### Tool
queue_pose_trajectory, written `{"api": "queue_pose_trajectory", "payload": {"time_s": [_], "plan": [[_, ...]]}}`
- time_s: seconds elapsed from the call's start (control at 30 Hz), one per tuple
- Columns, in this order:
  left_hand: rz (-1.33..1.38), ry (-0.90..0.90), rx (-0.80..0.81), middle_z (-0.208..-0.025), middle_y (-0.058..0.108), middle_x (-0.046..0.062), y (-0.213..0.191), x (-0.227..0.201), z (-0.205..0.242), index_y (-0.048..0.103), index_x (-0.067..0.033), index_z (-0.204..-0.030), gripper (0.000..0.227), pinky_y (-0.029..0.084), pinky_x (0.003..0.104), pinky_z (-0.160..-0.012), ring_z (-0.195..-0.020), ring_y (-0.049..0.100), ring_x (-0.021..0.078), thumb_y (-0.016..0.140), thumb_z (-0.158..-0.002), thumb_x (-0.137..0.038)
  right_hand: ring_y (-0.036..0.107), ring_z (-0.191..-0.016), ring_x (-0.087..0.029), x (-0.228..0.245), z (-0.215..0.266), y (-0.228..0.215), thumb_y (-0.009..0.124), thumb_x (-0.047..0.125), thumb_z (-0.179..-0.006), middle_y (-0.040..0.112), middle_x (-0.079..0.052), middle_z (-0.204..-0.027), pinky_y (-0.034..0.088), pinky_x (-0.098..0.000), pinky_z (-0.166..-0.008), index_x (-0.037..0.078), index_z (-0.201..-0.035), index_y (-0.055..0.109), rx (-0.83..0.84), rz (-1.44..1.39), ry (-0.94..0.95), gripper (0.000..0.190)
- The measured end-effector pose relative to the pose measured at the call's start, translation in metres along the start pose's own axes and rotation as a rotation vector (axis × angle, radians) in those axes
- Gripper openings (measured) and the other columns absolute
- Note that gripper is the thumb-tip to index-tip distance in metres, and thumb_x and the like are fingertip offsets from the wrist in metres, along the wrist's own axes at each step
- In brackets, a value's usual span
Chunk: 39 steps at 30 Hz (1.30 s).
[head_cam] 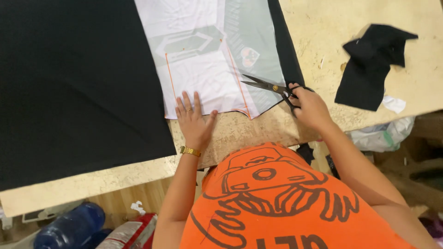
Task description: The person places a paper pattern on a black fabric, then uses scissors to cut the fabric along the pattern's outline. After cutting, the person removes the pattern, folds the cut fabric piece, and ties it with a white string.
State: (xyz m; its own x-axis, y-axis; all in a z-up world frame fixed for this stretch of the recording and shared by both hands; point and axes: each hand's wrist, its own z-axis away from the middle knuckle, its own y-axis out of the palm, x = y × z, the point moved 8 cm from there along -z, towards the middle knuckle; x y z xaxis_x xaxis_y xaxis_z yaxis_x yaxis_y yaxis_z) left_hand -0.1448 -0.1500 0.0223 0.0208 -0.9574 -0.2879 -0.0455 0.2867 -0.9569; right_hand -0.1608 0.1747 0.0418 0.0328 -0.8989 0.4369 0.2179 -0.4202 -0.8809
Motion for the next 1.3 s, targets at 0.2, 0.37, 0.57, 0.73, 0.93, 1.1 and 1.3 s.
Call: {"api": "queue_pose_trajectory", "payload": {"time_s": [0.2, 0.37, 0.57, 0.73, 0.93, 1.1, 1.3], "plan": [[0.039, -0.011, 0.066, -0.153, 0.013, 0.016, 0.010, 0.001, 0.014, 0.025, -0.0165, -0.147, 0.088, 0.009, 0.050, -0.112, -0.139, 0.011, 0.0397, 0.037, -0.081, -0.073, 0.057, -0.104, -0.038, -0.046, 0.047, -0.009, 0.074, 0.030, -0.074, 0.064, -0.018, -0.099, 0.044, -0.0464, -0.087, 0.010, -0.113, 0.058, -0.044, -0.332, 0.326, 0.046], [-0.038, 0.019, 0.033, -0.153, 0.013, 0.019, 0.004, -0.004, 0.016, 0.021, -0.0088, -0.147, 0.094, 0.010, 0.055, -0.111, -0.139, 0.009, 0.0429, 0.037, -0.081, -0.074, 0.062, -0.095, -0.042, -0.076, 0.129, -0.022, 0.065, 0.051, -0.075, 0.069, -0.023, -0.080, 0.045, -0.0506, -0.084, 0.006, -0.094, 0.061, 0.289, -0.193, 0.583, 0.050], [-0.051, 0.012, 0.057, -0.153, 0.011, 0.018, 0.008, -0.004, 0.015, 0.020, -0.0098, -0.148, 0.094, 0.006, 0.055, -0.111, -0.139, 0.006, 0.0421, 0.038, -0.080, -0.072, 0.066, -0.057, -0.026, -0.045, 0.169, 0.012, 0.063, 0.044, -0.079, 0.066, -0.015, -0.054, 0.049, -0.0345, -0.059, 0.004, -0.070, 0.063, 0.523, -0.590, 0.597, 0.042], [-0.037, -0.004, 0.054, -0.154, 0.009, 0.017, 0.011, -0.003, 0.016, 0.020, -0.0109, -0.148, 0.092, 0.003, 0.055, -0.111, -0.140, 0.005, 0.0409, 0.039, -0.081, -0.070, 0.066, -0.048, -0.024, -0.039, 0.150, 0.059, 0.055, 0.044, -0.085, 0.065, -0.015, -0.051, 0.048, -0.0294, -0.050, 0.004, -0.074, 0.061, 0.602, -0.919, 0.417, 0.042], [-0.023, -0.009, 0.019, -0.154, 0.011, 0.017, 0.008, -0.002, 0.017, 0.020, -0.0105, -0.148, 0.090, 0.006, 0.054, -0.111, -0.140, 0.007, 0.0410, 0.040, -0.082, -0.069, 0.064, -0.045, -0.026, -0.059, 0.123, 0.073, 0.050, 0.046, -0.090, 0.057, -0.015, -0.049, 0.044, -0.0263, -0.044, 0.003, -0.081, 0.057, 0.457, -1.103, 0.356, 0.044], [-0.012, -0.011, -0.006, -0.153, 0.013, 0.017, 0.010, -0.001, 0.017, 0.020, -0.0103, -0.148, 0.090, 0.007, 0.054, -0.111, -0.140, 0.008, 0.0412, 0.039, -0.082, -0.070, 0.061, -0.041, -0.025, -0.066, 0.107, 0.065, 0.052, 0.040, -0.092, 0.054, -0.015, -0.046, 0.041, -0.0254, -0.041, 0.003, -0.078, 0.056, 0.331, -0.994, 0.370, 0.040], [-0.019, -0.004, -0.013, -0.153, 0.013, 0.017, 0.012, 0.000, 0.017, 0.021, -0.0105, -0.148, 0.091, 0.009, 0.055, -0.111, -0.140, 0.009, 0.0413, 0.042, -0.082, -0.069, 0.060, -0.041, -0.023, -0.055, 0.102, 0.069, 0.058, 0.036, -0.091, 0.054, -0.013, -0.047, 0.038, -0.0221, -0.038, 0.004, -0.077, 0.057, 0.316, -0.955, 0.418, 0.035]]}}
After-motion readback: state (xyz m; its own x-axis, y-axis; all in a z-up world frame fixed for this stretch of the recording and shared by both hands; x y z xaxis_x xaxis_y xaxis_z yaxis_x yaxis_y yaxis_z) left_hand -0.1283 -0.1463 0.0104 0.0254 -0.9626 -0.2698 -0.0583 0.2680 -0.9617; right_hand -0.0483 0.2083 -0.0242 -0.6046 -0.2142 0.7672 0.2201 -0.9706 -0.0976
